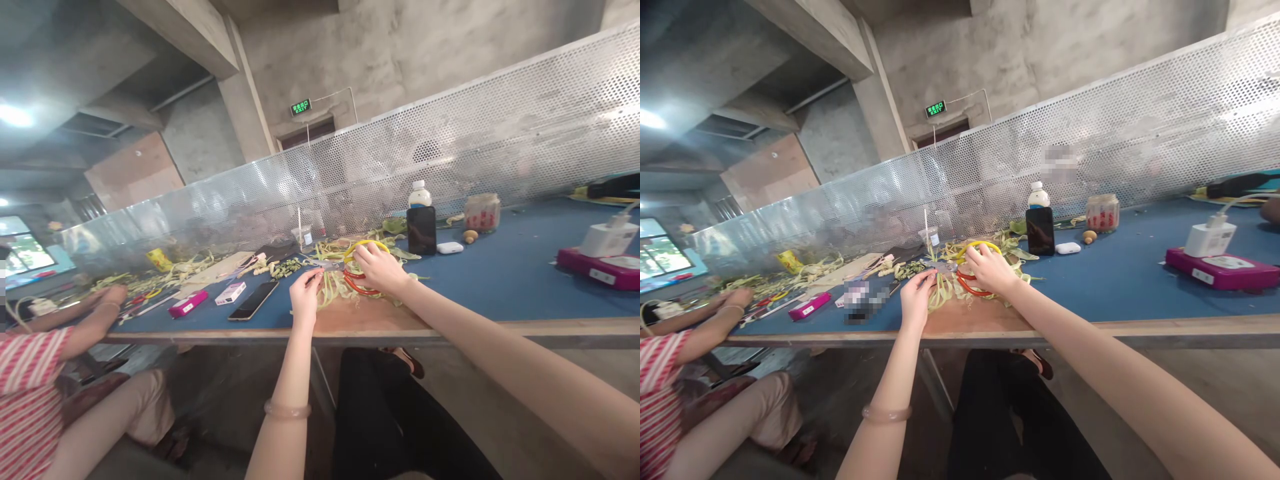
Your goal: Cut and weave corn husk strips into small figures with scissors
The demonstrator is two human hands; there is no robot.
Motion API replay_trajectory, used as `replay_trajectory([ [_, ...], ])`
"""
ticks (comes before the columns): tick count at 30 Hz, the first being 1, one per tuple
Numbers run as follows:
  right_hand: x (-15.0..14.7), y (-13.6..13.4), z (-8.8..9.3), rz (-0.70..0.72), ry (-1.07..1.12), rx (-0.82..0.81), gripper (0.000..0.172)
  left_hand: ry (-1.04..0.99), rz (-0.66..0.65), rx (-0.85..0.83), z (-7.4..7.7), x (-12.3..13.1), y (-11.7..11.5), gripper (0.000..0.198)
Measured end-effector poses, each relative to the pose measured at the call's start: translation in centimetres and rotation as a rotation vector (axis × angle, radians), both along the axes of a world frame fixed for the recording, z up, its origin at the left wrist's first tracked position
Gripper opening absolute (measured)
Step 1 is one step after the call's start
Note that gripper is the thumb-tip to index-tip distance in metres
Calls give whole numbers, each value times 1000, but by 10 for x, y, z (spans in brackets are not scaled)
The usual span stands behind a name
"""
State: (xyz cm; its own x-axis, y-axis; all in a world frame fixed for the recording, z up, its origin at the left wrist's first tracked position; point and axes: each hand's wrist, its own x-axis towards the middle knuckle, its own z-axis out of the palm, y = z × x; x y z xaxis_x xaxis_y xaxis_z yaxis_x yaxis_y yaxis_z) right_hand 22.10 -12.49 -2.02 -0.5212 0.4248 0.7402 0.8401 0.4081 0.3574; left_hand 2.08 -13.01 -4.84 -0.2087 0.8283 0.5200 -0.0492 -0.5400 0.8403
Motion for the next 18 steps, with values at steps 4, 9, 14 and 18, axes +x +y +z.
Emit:
replay_trajectory([
  [4, 0, 1, -1, -3, -10, 3, 36, -10, -1, -7, 0, 0, 0, 31],
  [9, 0, 0, 0, 1, -14, 20, 40, -15, -5, -5, 1, 1, 0, 30],
  [14, 0, 0, 0, 2, -9, 16, 42, -9, 3, -7, 0, 1, 1, 31],
  [18, -1, 1, -1, -15, -13, 19, 39, -21, -11, -5, -1, 1, 2, 31],
])
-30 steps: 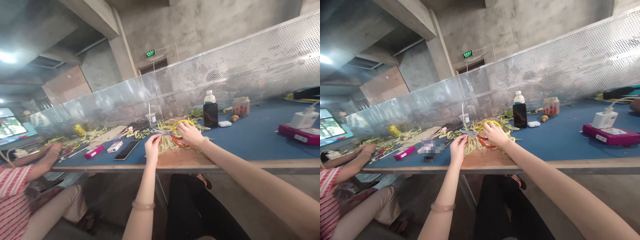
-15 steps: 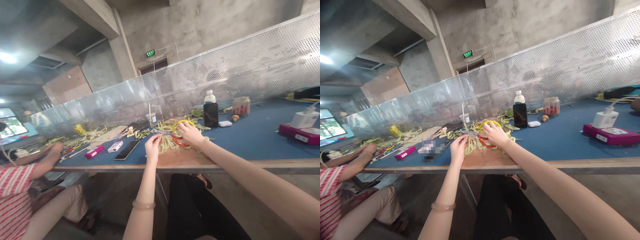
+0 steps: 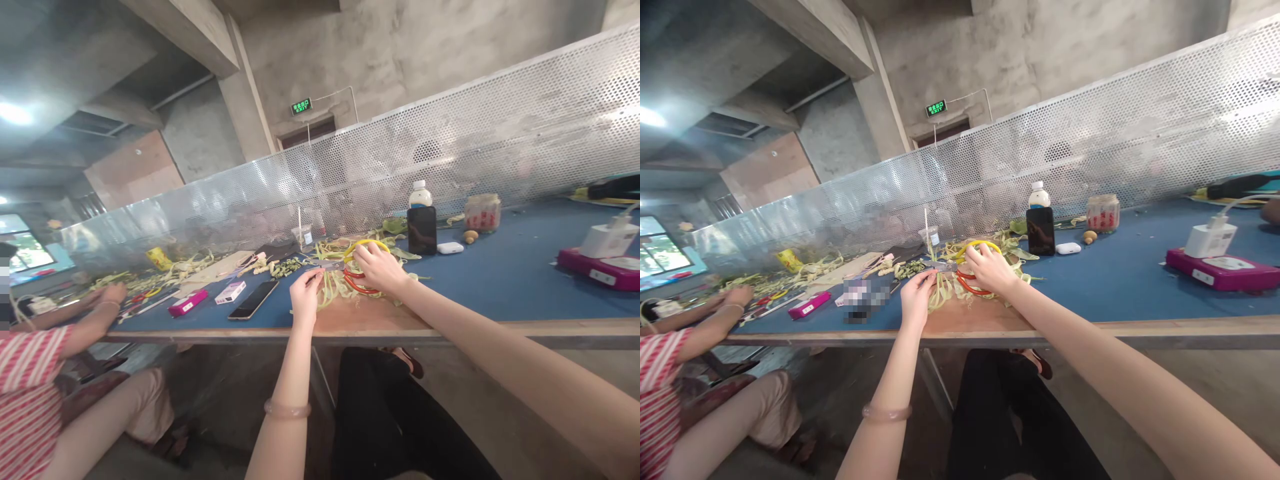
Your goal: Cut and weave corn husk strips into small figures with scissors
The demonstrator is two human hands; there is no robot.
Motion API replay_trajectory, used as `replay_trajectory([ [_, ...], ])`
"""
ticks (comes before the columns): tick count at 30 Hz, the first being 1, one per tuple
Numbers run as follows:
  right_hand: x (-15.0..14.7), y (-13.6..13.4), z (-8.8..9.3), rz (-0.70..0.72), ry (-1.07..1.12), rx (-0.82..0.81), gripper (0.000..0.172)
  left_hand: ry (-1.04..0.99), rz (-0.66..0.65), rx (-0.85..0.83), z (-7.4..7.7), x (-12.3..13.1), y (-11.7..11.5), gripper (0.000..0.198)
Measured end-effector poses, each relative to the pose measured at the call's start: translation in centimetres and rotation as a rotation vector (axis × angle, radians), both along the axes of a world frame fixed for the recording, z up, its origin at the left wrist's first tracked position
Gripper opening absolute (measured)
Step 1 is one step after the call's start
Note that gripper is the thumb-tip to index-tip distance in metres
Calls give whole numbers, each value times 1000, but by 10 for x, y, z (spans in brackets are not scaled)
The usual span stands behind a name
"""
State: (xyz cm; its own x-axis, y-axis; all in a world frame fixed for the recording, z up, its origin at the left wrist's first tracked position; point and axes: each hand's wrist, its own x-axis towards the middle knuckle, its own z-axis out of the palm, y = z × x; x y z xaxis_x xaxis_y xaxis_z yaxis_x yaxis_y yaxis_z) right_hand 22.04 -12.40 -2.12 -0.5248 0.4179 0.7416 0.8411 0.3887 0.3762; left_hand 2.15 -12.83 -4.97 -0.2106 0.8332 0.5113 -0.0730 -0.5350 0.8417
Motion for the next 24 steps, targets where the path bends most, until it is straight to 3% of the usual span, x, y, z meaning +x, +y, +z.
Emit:
replay_trajectory([
  [24, -2, 2, 0, -4, -16, -16, 39, 34, 7, 11, -2, -1, 2, 28],
])
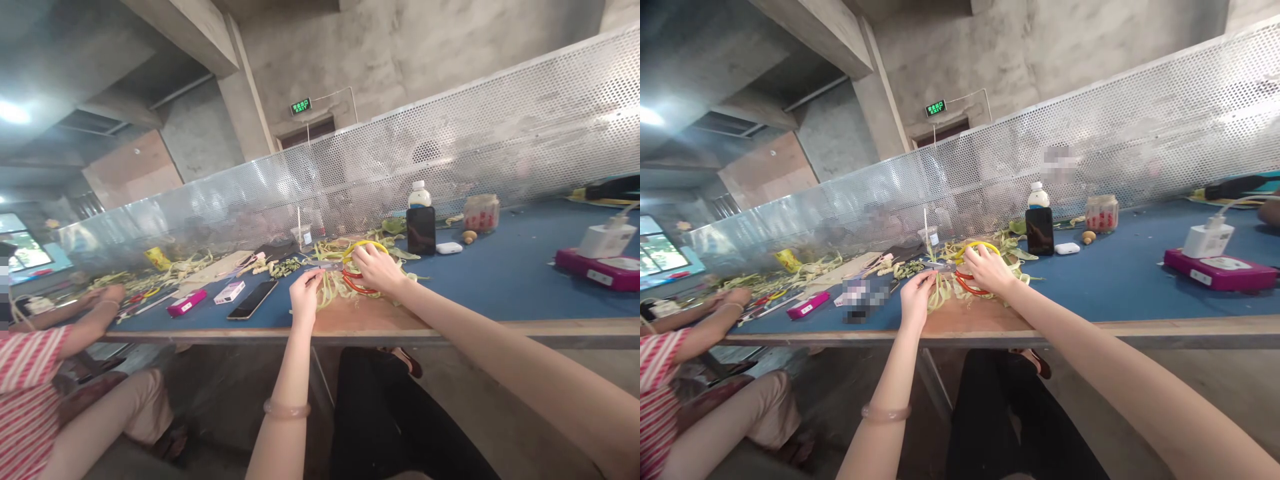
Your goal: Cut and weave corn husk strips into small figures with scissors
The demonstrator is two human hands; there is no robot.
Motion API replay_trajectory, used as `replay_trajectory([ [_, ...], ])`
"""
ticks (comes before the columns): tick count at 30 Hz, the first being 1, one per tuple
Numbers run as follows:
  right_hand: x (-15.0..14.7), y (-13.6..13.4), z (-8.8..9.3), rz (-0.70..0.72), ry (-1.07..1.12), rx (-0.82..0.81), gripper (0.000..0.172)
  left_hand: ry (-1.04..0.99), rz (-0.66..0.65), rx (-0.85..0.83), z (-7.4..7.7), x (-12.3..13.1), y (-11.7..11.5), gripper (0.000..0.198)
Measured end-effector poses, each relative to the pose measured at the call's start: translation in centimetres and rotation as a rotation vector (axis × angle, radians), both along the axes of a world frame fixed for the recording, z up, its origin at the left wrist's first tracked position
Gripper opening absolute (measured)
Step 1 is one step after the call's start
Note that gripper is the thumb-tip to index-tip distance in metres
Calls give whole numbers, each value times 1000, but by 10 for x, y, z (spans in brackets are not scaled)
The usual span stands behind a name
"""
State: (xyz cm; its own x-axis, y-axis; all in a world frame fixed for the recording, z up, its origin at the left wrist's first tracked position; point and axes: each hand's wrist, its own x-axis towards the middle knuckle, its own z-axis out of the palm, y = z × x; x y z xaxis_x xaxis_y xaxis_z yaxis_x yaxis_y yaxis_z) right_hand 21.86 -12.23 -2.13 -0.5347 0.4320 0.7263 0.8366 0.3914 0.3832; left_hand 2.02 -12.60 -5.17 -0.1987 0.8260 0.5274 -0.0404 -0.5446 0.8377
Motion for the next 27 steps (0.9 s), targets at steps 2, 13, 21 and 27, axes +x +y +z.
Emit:
replay_trajectory([
  [2, 0, 0, 0, 6, 5, -9, 39, 10, 11, 1, 1, 1, -1, 27],
  [13, -3, -1, 0, -26, 37, 0, 43, 46, 28, 15, 3, 2, -3, 25],
  [21, 0, 5, -2, -13, 135, 2, 44, -24, -2, -3, 2, 2, 0, 26],
  [27, 5, 9, -5, 23, 239, -29, 46, -188, 62, 25, 12, -2, -9, 26],
])
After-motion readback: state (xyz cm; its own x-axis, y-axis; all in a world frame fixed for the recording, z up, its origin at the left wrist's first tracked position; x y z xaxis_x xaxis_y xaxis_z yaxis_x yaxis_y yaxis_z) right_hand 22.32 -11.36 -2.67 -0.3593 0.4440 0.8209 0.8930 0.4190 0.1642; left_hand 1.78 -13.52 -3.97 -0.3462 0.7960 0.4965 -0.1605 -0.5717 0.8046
